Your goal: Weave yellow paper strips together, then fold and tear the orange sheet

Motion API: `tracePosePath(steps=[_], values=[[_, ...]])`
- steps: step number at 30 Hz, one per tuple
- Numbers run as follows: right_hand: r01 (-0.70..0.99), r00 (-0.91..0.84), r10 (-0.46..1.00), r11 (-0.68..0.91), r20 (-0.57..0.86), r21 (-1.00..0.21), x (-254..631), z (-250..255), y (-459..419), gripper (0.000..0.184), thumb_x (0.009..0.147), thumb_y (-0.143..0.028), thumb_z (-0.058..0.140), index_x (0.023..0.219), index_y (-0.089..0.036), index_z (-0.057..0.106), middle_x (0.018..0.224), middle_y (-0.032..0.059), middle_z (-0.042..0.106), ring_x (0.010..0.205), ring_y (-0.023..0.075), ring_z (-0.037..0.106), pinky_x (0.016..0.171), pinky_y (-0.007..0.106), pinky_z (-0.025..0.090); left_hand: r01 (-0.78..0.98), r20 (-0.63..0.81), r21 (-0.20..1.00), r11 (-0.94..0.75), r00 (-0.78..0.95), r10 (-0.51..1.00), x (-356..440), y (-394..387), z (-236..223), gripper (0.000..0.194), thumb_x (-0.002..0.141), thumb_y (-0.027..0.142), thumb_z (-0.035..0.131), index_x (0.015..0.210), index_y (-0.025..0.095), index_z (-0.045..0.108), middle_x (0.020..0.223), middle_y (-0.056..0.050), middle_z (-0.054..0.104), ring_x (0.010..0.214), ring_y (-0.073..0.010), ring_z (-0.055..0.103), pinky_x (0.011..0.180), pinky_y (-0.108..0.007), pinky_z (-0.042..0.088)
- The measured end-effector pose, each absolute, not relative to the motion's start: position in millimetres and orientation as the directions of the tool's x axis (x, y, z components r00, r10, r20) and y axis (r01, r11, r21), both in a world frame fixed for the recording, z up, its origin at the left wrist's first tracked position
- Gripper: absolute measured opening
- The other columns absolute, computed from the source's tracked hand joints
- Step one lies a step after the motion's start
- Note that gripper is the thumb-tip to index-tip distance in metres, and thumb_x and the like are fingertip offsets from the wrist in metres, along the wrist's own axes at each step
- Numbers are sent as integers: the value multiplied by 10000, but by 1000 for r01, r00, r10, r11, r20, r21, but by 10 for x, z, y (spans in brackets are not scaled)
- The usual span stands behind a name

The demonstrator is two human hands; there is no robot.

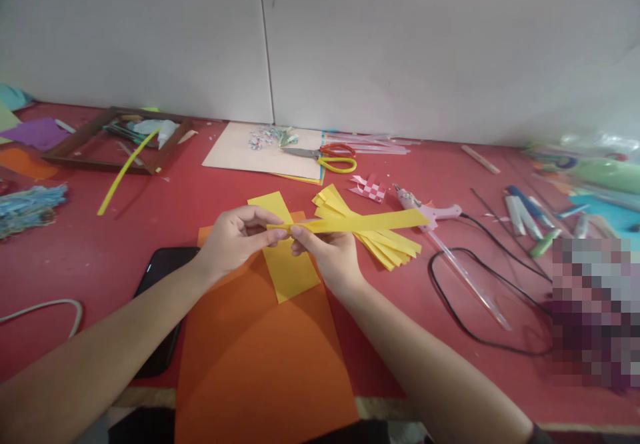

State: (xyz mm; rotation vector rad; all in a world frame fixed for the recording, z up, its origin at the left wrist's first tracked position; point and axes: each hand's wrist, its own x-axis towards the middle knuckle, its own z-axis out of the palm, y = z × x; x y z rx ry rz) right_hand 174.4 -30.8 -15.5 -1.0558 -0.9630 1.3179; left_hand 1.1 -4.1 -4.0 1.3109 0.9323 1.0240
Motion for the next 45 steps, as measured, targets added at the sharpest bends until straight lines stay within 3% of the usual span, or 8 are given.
tracePosePath(steps=[6, 12, 17, 21, 29, 32, 37, 45], values=[[-213, 56, 998, -3, -16, -977, 1747, -179, -301, 229, 705, -399, 835, 674, -192, 742, 602, 19, 684, 529, 140, 615, 535, 297, 559, 8, 96, 995, -104, 310, 946, 0, -38, -57, 231, 750, 349, 806, 848, 167, 702, 872, -56, 746, 797, -170, 706, 722, -283, 582], [47, 45, 997, 64, 66, -997, 1760, -147, -343, 257, 752, -377, 791, 582, -200, 714, 564, 25, 682, 529, 155, 638, 563, 311, 574, 171, 135, 963, -207, 358, 924, -15, -50, -83, 199, 797, 336, 748, 902, 187, 667, 928, -66, 738, 879, -186, 706, 732, -285, 572], [122, 43, 997, 54, 60, -991, 1762, -119, -343, 276, 758, -386, 774, 563, -203, 705, 562, 27, 684, 531, 156, 642, 571, 308, 569, 186, 148, 953, -239, 402, 903, -16, -50, -73, 164, 816, 301, 715, 921, 199, 642, 939, -60, 738, 892, -183, 707, 767, -293, 573], [81, 69, 997, 14, 19, -997, 1749, -151, -324, 259, 744, -405, 791, 607, -194, 729, 565, 28, 681, 529, 155, 636, 567, 312, 566, 178, 92, 969, -174, 392, 915, -15, -31, -54, 174, 793, 288, 718, 914, 191, 639, 965, -65, 730, 898, -186, 702, 785, -305, 565], [-266, 241, 969, 7, -59, -964, 1931, -179, -171, 242, 653, -377, 870, 714, -179, 745, 597, 1, 669, 534, 120, 605, 542, 265, 553, 12, -15, 1000, 13, 208, 978, -123, 91, -46, 298, 711, 344, 792, 844, 165, 595, 815, -24, 658, 741, -140, 647, 744, -309, 535], [-250, 249, 966, -8, -73, -968, 1952, -187, -166, 257, 647, -387, 870, 709, -173, 743, 587, 4, 669, 531, 126, 608, 545, 273, 555, -9, 12, 1000, -11, 151, 988, -125, 91, -45, 307, 748, 340, 770, 910, 176, 567, 848, -14, 640, 809, -140, 648, 790, -303, 520], [-118, 118, 993, -16, -30, -993, 1785, -207, -283, 236, 705, -377, 837, 654, -174, 729, 575, 15, 680, 505, 133, 623, 523, 277, 550, 63, -48, 998, 24, 407, 912, -44, 17, -47, 477, 744, 356, 801, 1118, 197, 552, 1057, -80, 687, 937, -176, 662, 803, -307, 513], [-167, 118, 991, -47, -67, -985, 1777, -186, -277, 206, 703, -357, 842, 655, -183, 742, 571, 6, 674, 513, 117, 614, 530, 258, 547, 194, -97, 981, 28, 354, 930, -55, 17, -15, 400, 743, 350, 797, 1026, 203, 555, 709, 35, 645, 633, -108, 582, 611, -247, 433]])
